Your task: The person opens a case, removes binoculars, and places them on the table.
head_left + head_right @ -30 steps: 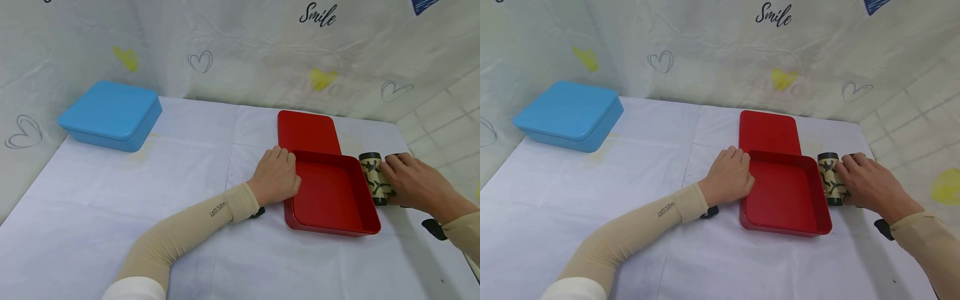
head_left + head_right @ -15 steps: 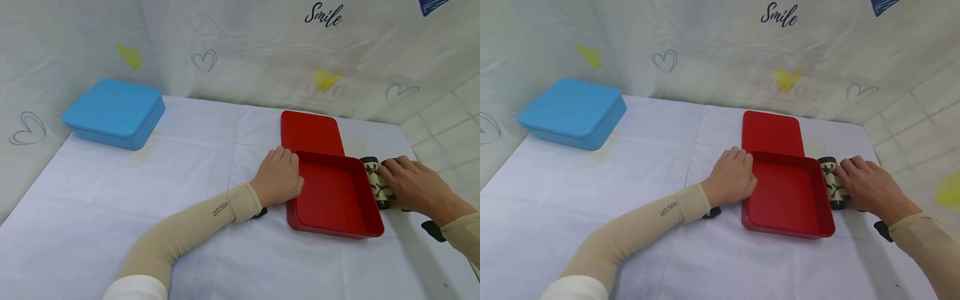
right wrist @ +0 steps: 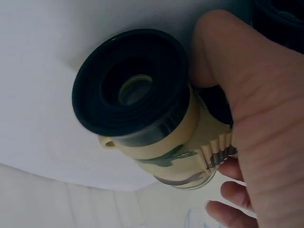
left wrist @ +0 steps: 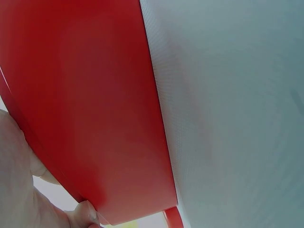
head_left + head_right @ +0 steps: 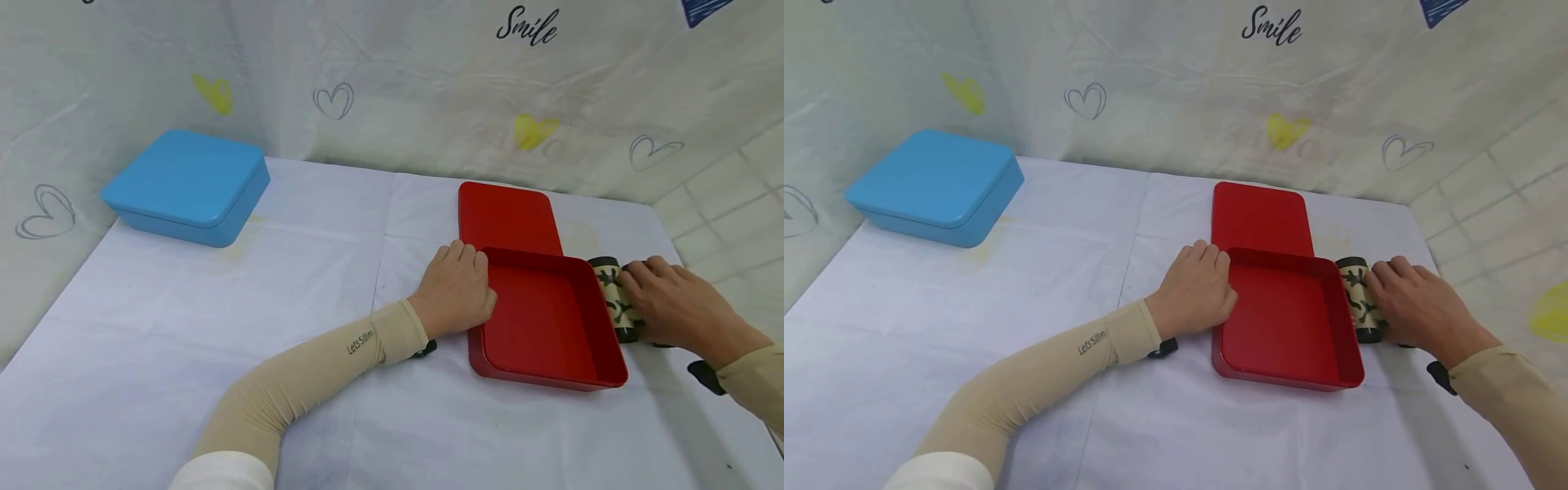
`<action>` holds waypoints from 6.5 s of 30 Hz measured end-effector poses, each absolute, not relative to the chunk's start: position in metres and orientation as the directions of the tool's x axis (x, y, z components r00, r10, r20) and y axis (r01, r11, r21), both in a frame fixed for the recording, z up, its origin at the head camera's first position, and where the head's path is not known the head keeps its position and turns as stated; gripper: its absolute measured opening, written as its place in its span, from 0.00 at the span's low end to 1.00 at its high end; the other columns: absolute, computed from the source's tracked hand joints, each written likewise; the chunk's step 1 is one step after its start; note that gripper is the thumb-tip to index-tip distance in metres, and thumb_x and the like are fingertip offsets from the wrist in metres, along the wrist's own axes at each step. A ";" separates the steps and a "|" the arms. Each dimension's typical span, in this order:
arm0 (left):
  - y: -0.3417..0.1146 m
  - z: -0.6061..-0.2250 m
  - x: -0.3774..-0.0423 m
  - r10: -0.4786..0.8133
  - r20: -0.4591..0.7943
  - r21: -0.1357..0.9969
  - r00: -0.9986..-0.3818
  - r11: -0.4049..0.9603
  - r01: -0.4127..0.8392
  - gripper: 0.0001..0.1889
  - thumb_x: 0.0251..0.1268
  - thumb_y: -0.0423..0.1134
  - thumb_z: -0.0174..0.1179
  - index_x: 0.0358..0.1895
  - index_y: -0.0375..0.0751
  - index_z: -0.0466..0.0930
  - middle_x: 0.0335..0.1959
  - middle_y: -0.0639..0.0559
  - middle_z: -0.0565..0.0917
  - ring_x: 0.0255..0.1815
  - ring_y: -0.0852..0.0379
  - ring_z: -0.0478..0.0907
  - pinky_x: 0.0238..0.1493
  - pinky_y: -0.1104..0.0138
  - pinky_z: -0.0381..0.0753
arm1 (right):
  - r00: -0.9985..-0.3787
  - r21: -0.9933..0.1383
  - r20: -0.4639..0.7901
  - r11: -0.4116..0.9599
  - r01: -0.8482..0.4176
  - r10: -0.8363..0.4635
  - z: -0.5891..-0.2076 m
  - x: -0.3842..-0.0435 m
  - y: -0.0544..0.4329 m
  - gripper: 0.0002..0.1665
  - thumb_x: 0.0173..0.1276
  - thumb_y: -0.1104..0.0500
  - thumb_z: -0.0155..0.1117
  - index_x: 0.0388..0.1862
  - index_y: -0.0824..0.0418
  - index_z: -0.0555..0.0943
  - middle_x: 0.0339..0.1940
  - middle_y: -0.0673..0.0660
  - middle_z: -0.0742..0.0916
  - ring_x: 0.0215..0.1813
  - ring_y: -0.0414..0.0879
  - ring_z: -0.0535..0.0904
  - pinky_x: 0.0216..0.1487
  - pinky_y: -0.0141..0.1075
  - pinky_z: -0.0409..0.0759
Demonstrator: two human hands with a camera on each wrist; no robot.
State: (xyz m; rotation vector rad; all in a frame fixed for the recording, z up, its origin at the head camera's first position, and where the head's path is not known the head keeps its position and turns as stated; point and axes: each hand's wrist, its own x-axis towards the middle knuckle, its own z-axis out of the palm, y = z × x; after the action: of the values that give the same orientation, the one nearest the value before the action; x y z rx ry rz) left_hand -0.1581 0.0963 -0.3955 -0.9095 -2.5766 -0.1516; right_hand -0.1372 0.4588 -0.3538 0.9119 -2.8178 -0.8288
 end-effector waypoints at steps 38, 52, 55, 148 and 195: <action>0.089 -0.388 -0.165 0.564 0.400 -0.027 -0.722 0.795 0.606 0.23 0.80 0.58 0.41 0.32 0.47 0.74 0.28 0.54 0.77 0.35 0.57 0.72 0.39 0.67 0.72 | -0.906 0.438 -0.229 0.793 -0.423 -0.356 -0.324 -0.135 0.448 0.54 0.28 0.48 0.94 0.54 0.68 0.75 0.44 0.66 0.82 0.47 0.66 0.77 0.49 0.62 0.85; 0.039 -0.371 -0.190 0.547 0.395 -0.075 -0.738 0.820 0.568 0.23 0.79 0.58 0.46 0.43 0.40 0.78 0.36 0.48 0.82 0.45 0.50 0.77 0.50 0.60 0.77 | -0.919 0.438 -0.153 0.809 -0.392 -0.362 -0.300 -0.143 0.439 0.50 0.36 0.54 0.91 0.56 0.72 0.76 0.48 0.73 0.82 0.48 0.70 0.79 0.49 0.64 0.85; 0.029 -0.367 -0.193 0.540 0.368 -0.060 -0.756 0.826 0.561 0.24 0.79 0.59 0.46 0.47 0.40 0.78 0.39 0.47 0.82 0.47 0.49 0.76 0.54 0.59 0.76 | -0.922 0.437 -0.134 0.814 -0.384 -0.363 -0.297 -0.146 0.433 0.49 0.39 0.54 0.90 0.58 0.72 0.76 0.50 0.74 0.82 0.49 0.71 0.79 0.50 0.66 0.84; -0.254 -0.338 -0.224 0.297 0.505 0.079 -0.810 0.919 0.386 0.25 0.75 0.49 0.56 0.57 0.26 0.73 0.55 0.27 0.77 0.62 0.28 0.69 0.57 0.38 0.65 | -0.930 -0.641 0.295 0.677 -0.363 -0.219 -0.312 -0.250 0.077 0.16 0.74 0.52 0.61 0.56 0.58 0.77 0.50 0.55 0.86 0.50 0.47 0.83 0.54 0.39 0.85; -0.347 -0.370 -0.227 0.032 0.218 0.351 -0.975 0.930 0.109 0.35 0.81 0.55 0.43 0.72 0.24 0.61 0.67 0.20 0.66 0.67 0.24 0.59 0.66 0.32 0.55 | -0.926 -0.888 -0.005 0.427 -0.170 -0.378 -0.389 -0.243 -0.043 0.38 0.74 0.40 0.63 0.80 0.42 0.65 0.69 0.50 0.82 0.64 0.46 0.83 0.58 0.39 0.86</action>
State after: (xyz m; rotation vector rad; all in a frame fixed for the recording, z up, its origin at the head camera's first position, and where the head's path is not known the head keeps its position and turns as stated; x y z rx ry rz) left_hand -0.2272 -0.3468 -0.3698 -0.1068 -2.8796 -0.5405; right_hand -0.2427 -0.0427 -0.3892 0.5498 -2.8205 1.7143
